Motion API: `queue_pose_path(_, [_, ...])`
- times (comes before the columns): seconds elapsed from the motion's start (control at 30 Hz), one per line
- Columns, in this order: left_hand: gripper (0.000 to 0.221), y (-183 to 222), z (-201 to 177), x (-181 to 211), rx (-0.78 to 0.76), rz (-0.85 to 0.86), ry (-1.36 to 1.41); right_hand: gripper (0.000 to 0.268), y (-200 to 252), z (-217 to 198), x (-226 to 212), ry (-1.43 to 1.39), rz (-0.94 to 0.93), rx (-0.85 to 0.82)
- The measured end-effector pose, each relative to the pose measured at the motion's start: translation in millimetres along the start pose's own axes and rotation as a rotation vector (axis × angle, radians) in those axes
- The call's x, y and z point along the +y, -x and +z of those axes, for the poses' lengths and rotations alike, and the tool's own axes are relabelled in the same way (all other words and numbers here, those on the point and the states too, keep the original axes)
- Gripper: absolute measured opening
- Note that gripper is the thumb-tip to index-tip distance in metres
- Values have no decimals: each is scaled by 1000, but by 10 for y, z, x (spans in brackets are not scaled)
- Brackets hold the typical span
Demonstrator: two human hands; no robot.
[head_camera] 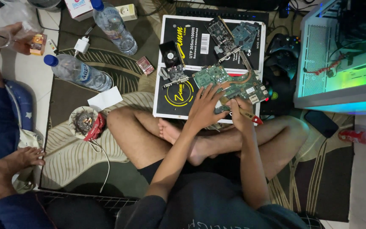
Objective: A person is sitting on the floor and repairing a laptop motherboard using a small screwdriver.
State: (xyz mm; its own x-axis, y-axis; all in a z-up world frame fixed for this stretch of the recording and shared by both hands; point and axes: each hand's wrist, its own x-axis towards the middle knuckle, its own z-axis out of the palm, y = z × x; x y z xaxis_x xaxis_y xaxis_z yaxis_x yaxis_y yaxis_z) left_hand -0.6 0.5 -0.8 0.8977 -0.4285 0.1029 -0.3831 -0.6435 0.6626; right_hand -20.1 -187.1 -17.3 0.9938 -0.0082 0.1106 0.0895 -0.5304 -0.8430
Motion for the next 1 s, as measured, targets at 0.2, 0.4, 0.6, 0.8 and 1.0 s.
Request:
queue_pose_path(0.2, [72, 0, -39, 24, -19, -8, -20, 30, 15, 12, -2, 28, 5, 20])
queue_pose_path(0.4, [70, 5, -23, 12, -6, 2, 7, 30, 26, 42, 103, 55, 33, 28])
queue_pose_path(0.6, [70, 8, 18, -18, 1, -1, 17, 30, 6, 8, -8, 32, -25, 31])
queue_pose_path(0.8, [71, 3, 27, -13, 18, 2, -17, 36, 11, -1, -145, 18, 193, -23])
queue_pose_path(1.0, [71, 1, 58, -36, 30, 8, -14, 28, -14, 1, -16, -31, -33, 30])
